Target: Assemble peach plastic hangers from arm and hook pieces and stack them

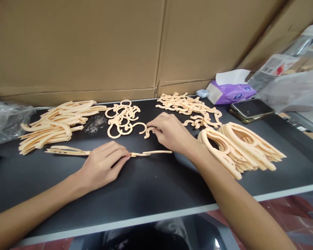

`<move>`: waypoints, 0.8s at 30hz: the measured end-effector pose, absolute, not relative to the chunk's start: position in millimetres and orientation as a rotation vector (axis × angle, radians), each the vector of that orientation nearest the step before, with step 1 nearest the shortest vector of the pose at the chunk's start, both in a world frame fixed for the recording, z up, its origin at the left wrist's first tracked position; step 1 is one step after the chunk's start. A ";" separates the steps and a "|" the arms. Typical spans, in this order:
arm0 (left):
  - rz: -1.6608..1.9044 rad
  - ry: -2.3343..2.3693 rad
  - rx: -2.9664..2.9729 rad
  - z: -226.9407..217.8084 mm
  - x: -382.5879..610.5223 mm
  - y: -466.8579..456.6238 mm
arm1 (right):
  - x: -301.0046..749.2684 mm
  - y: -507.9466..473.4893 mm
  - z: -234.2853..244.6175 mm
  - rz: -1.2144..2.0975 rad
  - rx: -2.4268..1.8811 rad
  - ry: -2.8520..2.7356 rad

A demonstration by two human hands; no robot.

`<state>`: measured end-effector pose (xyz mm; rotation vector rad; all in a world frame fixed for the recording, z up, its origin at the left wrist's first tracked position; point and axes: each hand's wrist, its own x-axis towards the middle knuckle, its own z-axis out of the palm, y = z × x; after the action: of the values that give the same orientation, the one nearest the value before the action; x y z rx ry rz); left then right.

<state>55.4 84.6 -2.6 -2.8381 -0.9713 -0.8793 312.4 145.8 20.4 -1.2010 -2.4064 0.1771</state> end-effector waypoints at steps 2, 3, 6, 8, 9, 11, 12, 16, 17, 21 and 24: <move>-0.870 -0.955 -2.849 -3.0 55.4 84.5 | 314.0 145.8 18.1 0.115 -1.276 -2.452; -0.872 -0.953 -2.849 -3.1 55.5 84.5 | 315.0 146.0 17.0 0.092 -1.308 -2.486; -0.895 -0.958 -2.846 -3.1 56.3 84.4 | 317.1 146.7 15.6 0.063 -1.347 -2.553; -0.906 -0.940 -2.850 -3.1 56.6 84.4 | 317.5 147.0 17.2 0.069 -1.347 -2.546; -0.906 -0.925 -2.856 -3.1 56.7 84.4 | 317.5 147.0 18.7 0.078 -1.350 -2.539; -0.903 -0.897 -2.864 -3.1 56.7 84.7 | 317.0 146.3 22.7 0.106 -1.358 -2.526; -0.899 -0.892 -2.869 -3.2 56.5 84.9 | 316.4 145.5 25.0 0.118 -1.356 -2.518; -0.884 -0.890 -2.883 -3.4 56.2 85.4 | 309.5 137.9 34.4 0.170 -1.280 -2.367; -0.878 -0.886 -2.885 -3.2 56.3 85.4 | 306.5 134.8 36.8 0.219 -1.266 -2.291; -0.911 -0.908 -2.852 0.2 57.8 84.0 | 291.9 120.6 45.1 0.657 -1.264 -1.982; -1.018 -0.989 -2.767 3.9 58.6 82.4 | 281.0 111.8 46.6 1.054 -1.198 -1.858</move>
<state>58.6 82.4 3.9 -2.7665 -0.9893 -1.0178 281.0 111.8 46.6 -1.1983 -1.8578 1.0543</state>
